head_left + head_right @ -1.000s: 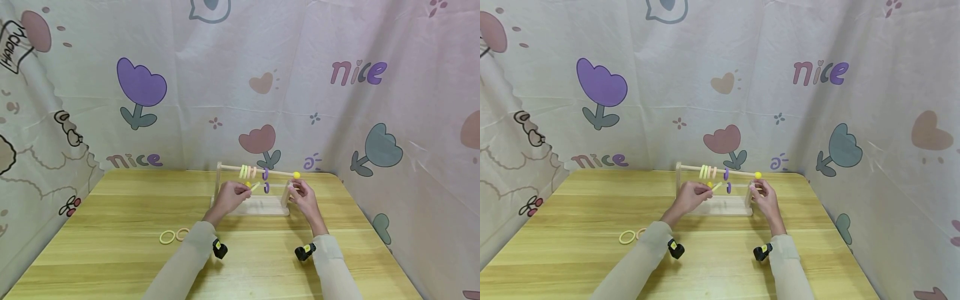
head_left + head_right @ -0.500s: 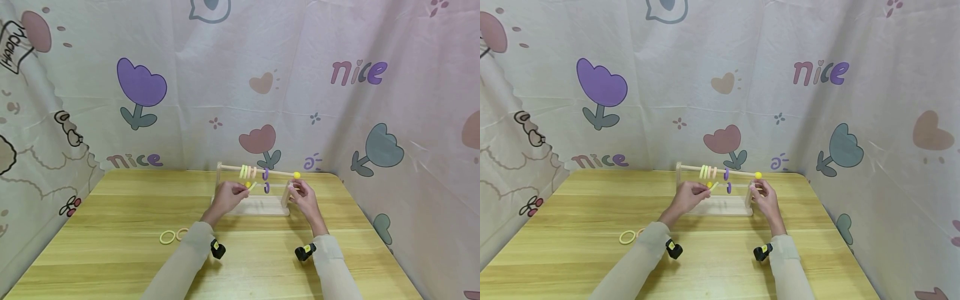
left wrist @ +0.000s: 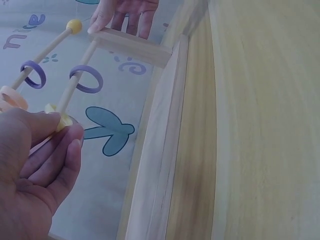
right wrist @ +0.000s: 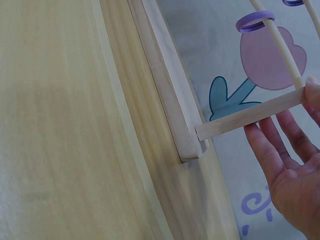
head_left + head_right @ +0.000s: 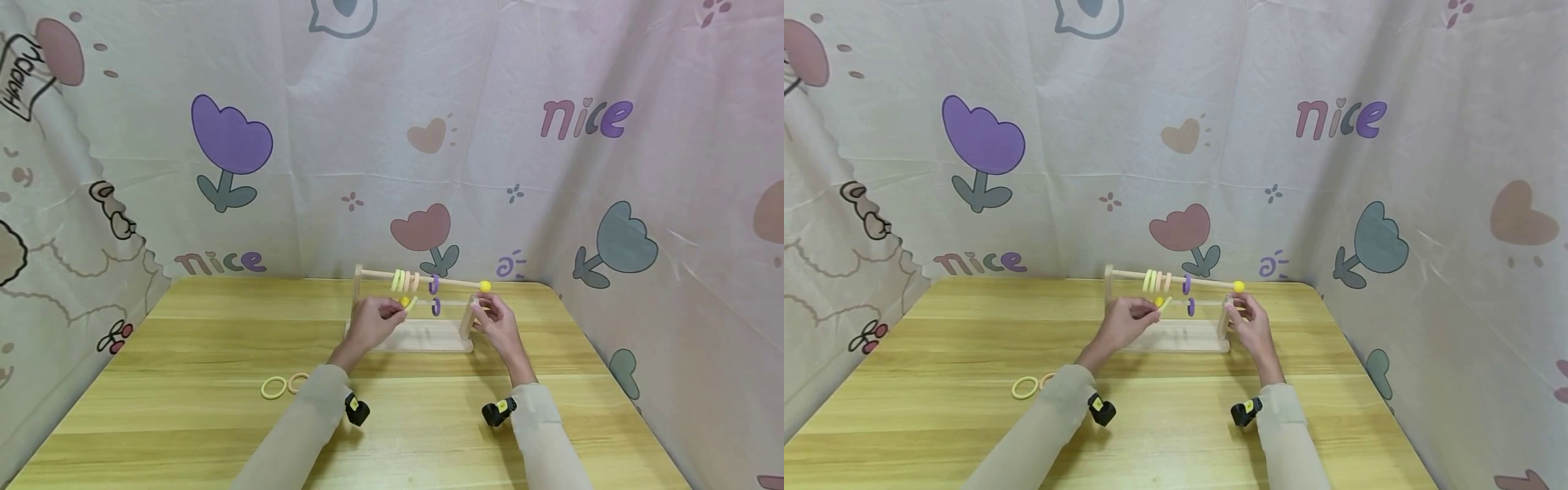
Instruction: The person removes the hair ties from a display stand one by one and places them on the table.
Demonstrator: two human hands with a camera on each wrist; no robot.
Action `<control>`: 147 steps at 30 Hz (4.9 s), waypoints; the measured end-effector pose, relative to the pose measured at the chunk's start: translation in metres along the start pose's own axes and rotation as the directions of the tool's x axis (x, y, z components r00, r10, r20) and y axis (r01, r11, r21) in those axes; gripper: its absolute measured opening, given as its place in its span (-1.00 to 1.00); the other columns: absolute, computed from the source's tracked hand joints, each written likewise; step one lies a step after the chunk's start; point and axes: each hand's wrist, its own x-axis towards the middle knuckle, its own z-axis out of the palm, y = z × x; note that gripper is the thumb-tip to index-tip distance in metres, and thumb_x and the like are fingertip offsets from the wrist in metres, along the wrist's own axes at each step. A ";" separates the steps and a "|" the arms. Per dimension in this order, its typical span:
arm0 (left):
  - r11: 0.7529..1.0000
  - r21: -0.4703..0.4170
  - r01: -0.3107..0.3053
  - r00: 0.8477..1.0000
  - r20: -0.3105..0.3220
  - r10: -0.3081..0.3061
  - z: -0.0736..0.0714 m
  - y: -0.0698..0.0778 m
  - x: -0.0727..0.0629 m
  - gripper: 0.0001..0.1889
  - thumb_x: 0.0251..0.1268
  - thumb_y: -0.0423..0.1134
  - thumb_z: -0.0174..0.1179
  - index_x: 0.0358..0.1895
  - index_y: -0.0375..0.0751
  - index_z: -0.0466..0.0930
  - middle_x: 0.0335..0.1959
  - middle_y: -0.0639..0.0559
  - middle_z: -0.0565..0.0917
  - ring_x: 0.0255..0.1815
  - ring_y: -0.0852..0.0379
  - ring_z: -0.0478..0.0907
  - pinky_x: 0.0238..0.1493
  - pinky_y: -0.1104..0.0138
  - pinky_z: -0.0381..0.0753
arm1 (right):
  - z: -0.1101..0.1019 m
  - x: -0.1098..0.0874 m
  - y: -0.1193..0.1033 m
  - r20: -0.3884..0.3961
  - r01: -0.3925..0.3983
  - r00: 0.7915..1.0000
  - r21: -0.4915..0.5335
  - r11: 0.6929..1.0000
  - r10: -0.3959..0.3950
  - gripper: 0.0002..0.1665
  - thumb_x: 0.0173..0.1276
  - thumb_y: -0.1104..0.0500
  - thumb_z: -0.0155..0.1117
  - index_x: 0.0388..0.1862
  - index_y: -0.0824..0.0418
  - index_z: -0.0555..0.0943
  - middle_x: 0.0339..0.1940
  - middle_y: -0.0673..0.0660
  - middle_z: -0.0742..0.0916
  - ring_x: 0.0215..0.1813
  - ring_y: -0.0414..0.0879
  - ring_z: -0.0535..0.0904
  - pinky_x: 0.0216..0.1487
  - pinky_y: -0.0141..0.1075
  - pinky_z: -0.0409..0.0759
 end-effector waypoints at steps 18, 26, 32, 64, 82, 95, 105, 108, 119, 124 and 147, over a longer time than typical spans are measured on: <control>1.000 0.026 -0.010 1.000 -0.025 0.011 -0.002 0.002 -0.004 -0.95 0.33 -0.29 0.39 -0.28 -0.18 0.79 -0.31 -0.07 0.83 -0.38 0.19 0.75 -0.34 0.36 0.72 | 0.001 -0.001 -0.001 -0.003 0.004 1.000 0.010 1.000 -0.003 -0.52 0.59 0.08 0.19 0.37 0.27 0.48 0.17 0.29 0.59 0.07 -0.08 0.62 0.03 -0.22 0.76; 1.000 0.019 -0.023 0.999 -0.041 0.024 -0.002 0.003 -0.006 -0.95 0.33 -0.30 0.40 -0.28 -0.19 0.77 -0.10 -0.11 0.73 -0.31 0.12 0.77 -0.32 0.39 0.75 | 0.001 0.000 -0.002 -0.004 -0.011 1.000 -0.004 1.000 0.011 -0.50 0.60 0.05 0.18 0.38 0.25 0.46 0.22 0.30 0.58 0.18 0.05 0.60 0.11 -0.15 0.75; 0.999 0.020 -0.047 0.998 -0.047 0.048 -0.002 0.002 -0.004 -0.96 0.34 -0.30 0.38 -0.28 -0.18 0.77 -0.16 -0.10 0.77 -0.33 0.15 0.76 -0.31 0.39 0.75 | 0.000 0.000 -0.001 -0.005 -0.005 1.000 0.007 1.000 0.005 -0.51 0.60 0.08 0.19 0.38 0.26 0.47 0.18 0.28 0.59 0.13 0.02 0.61 0.08 -0.16 0.75; 0.999 0.020 -0.042 0.996 -0.074 0.044 -0.011 0.003 -0.010 -0.96 0.34 -0.33 0.36 -0.30 -0.18 0.75 -0.30 -0.05 0.79 -0.36 0.15 0.70 -0.41 0.36 0.69 | 0.000 0.001 0.000 -0.010 0.005 1.000 0.032 0.999 -0.005 -0.53 0.58 0.11 0.21 0.35 0.30 0.49 0.04 0.11 0.62 -0.04 -0.23 0.63 0.01 -0.20 0.76; 0.997 -0.002 -0.080 0.996 -0.032 0.080 -0.021 -0.003 -0.018 -0.96 0.30 -0.35 0.37 -0.34 -0.20 0.73 -0.33 -0.05 0.79 -0.38 0.16 0.72 -0.33 0.33 0.73 | 0.001 -0.001 -0.003 -0.003 -0.006 1.000 0.002 1.000 0.006 -0.51 0.59 0.06 0.19 0.38 0.25 0.48 0.21 0.31 0.59 0.05 -0.15 0.61 0.06 -0.19 0.76; 0.992 -0.038 -0.123 0.989 0.076 0.126 -0.033 -0.004 -0.025 -0.95 0.28 -0.35 0.40 -0.29 -0.27 0.76 -0.30 -0.08 0.79 -0.37 0.17 0.72 -0.30 0.40 0.74 | 0.000 -0.001 -0.002 0.003 -0.012 1.000 0.015 1.000 0.012 -0.49 0.59 0.06 0.20 0.40 0.25 0.47 0.21 0.30 0.58 0.10 -0.06 0.62 0.05 -0.23 0.75; 0.984 0.007 -0.176 0.979 0.102 0.174 -0.044 -0.002 -0.032 -0.95 0.26 -0.39 0.39 -0.36 -0.20 0.76 -0.32 -0.05 0.79 -0.36 0.21 0.71 -0.26 0.43 0.73 | 0.000 0.000 -0.001 0.003 -0.004 1.000 0.012 1.000 0.004 -0.50 0.60 0.08 0.18 0.39 0.26 0.47 0.17 0.26 0.59 -0.02 -0.29 0.62 0.07 -0.18 0.75; 0.980 0.004 -0.199 0.975 0.103 0.198 -0.048 -0.003 -0.034 -0.95 0.25 -0.40 0.40 -0.37 -0.23 0.76 -0.34 -0.05 0.79 -0.36 0.20 0.72 -0.28 0.43 0.73 | 0.000 0.000 0.000 -0.001 0.003 1.000 0.016 1.000 -0.003 -0.51 0.60 0.09 0.19 0.38 0.27 0.48 0.14 0.25 0.59 -0.02 -0.27 0.62 0.07 -0.16 0.75; 0.974 0.024 -0.225 0.967 0.124 0.221 -0.062 -0.006 -0.039 -0.95 0.21 -0.43 0.41 -0.39 -0.26 0.76 -0.34 -0.05 0.74 -0.34 0.22 0.71 -0.26 0.44 0.74 | 0.001 0.000 -0.001 -0.001 0.011 1.000 0.009 1.000 -0.011 -0.51 0.60 0.08 0.19 0.38 0.27 0.48 0.14 0.24 0.59 0.01 -0.24 0.61 0.10 -0.10 0.75; 0.975 0.045 -0.216 0.970 0.127 0.209 -0.068 -0.007 -0.041 -0.92 0.21 -0.44 0.40 -0.40 -0.19 0.77 -0.34 -0.01 0.73 -0.35 0.24 0.67 -0.26 0.46 0.72 | 0.000 0.000 -0.001 0.001 0.008 1.000 0.021 1.000 -0.008 -0.51 0.59 0.09 0.19 0.38 0.27 0.48 0.10 0.17 0.60 0.00 -0.22 0.61 0.05 -0.21 0.75; 0.972 0.085 -0.221 0.965 0.162 0.205 -0.096 -0.011 -0.051 -0.94 0.28 -0.39 0.38 -0.34 -0.16 0.75 -0.30 0.01 0.78 -0.34 0.23 0.68 -0.27 0.42 0.72 | -0.001 0.000 0.001 -0.003 -0.008 1.000 0.025 1.000 0.008 -0.52 0.60 0.10 0.18 0.38 0.28 0.47 0.14 0.22 0.60 -0.01 -0.25 0.61 0.02 -0.24 0.75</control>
